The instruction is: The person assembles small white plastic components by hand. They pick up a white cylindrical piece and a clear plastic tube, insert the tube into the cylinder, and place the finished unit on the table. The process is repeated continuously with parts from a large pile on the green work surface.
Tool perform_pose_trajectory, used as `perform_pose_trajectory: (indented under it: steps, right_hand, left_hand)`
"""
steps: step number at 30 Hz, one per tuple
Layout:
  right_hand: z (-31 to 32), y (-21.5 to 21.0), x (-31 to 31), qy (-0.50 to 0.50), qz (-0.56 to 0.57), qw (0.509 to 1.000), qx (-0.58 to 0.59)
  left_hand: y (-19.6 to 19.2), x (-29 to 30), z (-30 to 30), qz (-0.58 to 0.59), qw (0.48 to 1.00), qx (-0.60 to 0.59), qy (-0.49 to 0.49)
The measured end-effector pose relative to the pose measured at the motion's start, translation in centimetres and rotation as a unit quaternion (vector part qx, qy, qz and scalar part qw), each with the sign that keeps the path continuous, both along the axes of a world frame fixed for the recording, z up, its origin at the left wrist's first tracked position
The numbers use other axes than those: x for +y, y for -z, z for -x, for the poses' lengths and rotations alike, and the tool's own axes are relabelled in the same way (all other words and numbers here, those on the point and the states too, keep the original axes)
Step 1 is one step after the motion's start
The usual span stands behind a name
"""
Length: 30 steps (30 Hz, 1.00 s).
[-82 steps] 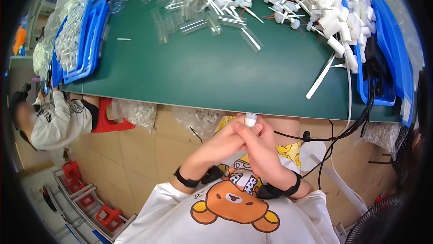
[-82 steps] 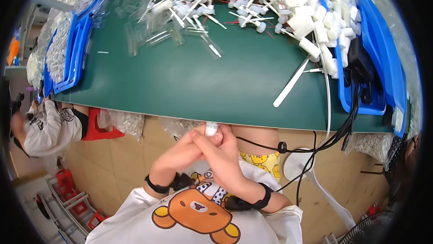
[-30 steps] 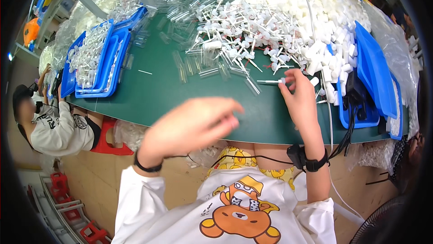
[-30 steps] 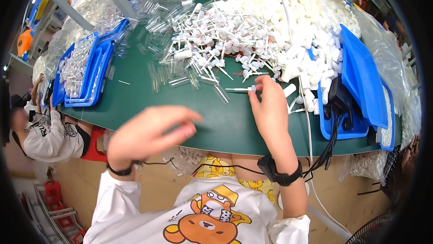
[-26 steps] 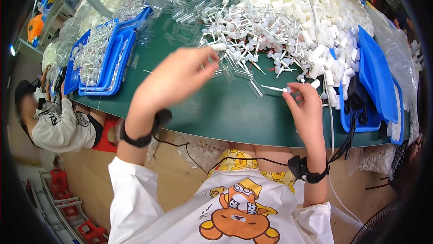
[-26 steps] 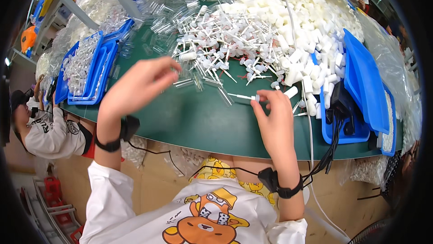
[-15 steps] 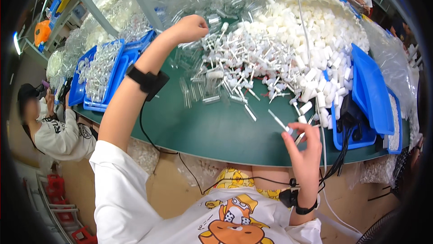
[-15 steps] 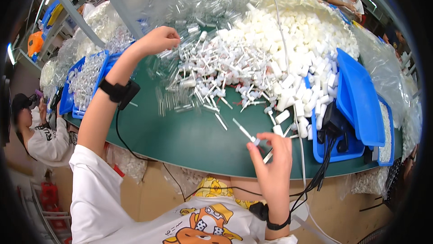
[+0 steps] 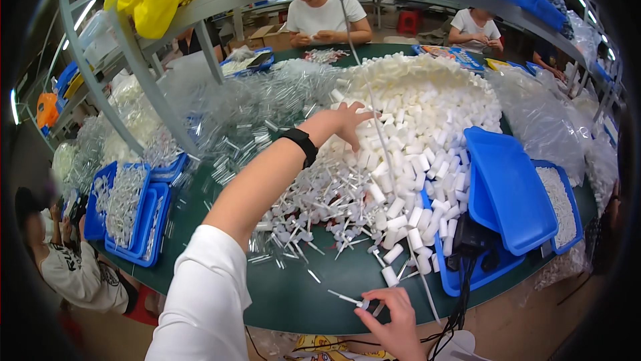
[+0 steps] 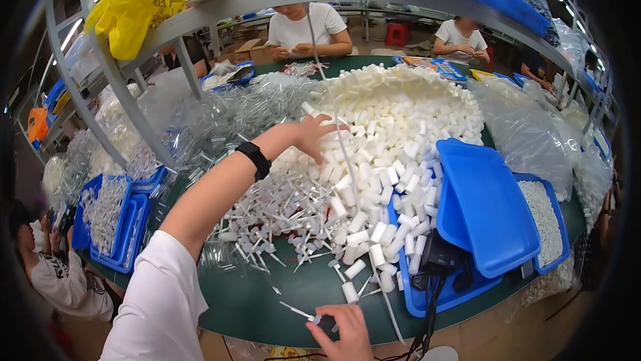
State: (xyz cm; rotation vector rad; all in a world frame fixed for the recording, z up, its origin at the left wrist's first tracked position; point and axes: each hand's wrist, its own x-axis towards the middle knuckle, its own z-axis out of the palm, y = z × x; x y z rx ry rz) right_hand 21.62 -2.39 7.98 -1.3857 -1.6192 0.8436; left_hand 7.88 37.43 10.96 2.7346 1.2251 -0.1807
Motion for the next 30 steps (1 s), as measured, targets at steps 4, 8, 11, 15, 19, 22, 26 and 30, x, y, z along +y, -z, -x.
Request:
perform_pose_trajectory:
  steps: [4, 8, 11, 15, 19, 22, 26, 30]
  right_hand:
    - [-0.9, -0.4, 0.0, -0.017, -0.034, 0.999, 0.028]
    - [-1.4, 0.0, 0.4, 0.003, -0.033, 0.999, 0.041]
    - [-1.6, -0.1, 0.4, 0.0, -0.031, 0.998, 0.056]
    - [-1.5, 0.1, 0.4, -0.006, -0.039, 0.997, 0.06]
    - [-1.7, 0.5, 0.3, 0.01, -0.043, 0.998, 0.054]
    - [-1.8, 0.6, -0.1, 0.014, -0.049, 0.998, 0.048]
    - [-2.0, 0.2, -0.4, 0.023, -0.04, 0.998, 0.052]
    - [-2.0, 0.2, -0.7, 0.024, -0.039, 0.998, 0.044]
  left_hand:
    - [1.9, 1.4, -1.6, 0.004, 0.995, 0.088, -0.056]
    - [3.0, 1.6, -2.8, -0.046, 0.996, 0.05, -0.066]
    - [3.7, 1.7, -2.4, -0.05, 0.997, 0.025, -0.055]
    - [5.2, 2.5, -1.0, -0.036, 0.998, -0.014, -0.045]
    - [4.7, 2.2, -2.3, -0.003, 0.996, -0.005, -0.088]
    - [5.4, 2.4, -1.9, -0.028, 0.993, -0.074, -0.092]
    - [6.5, 3.7, -0.3, -0.054, 0.973, -0.214, -0.061]
    - [5.2, 4.8, 2.6, -0.226, 0.924, -0.306, -0.04]
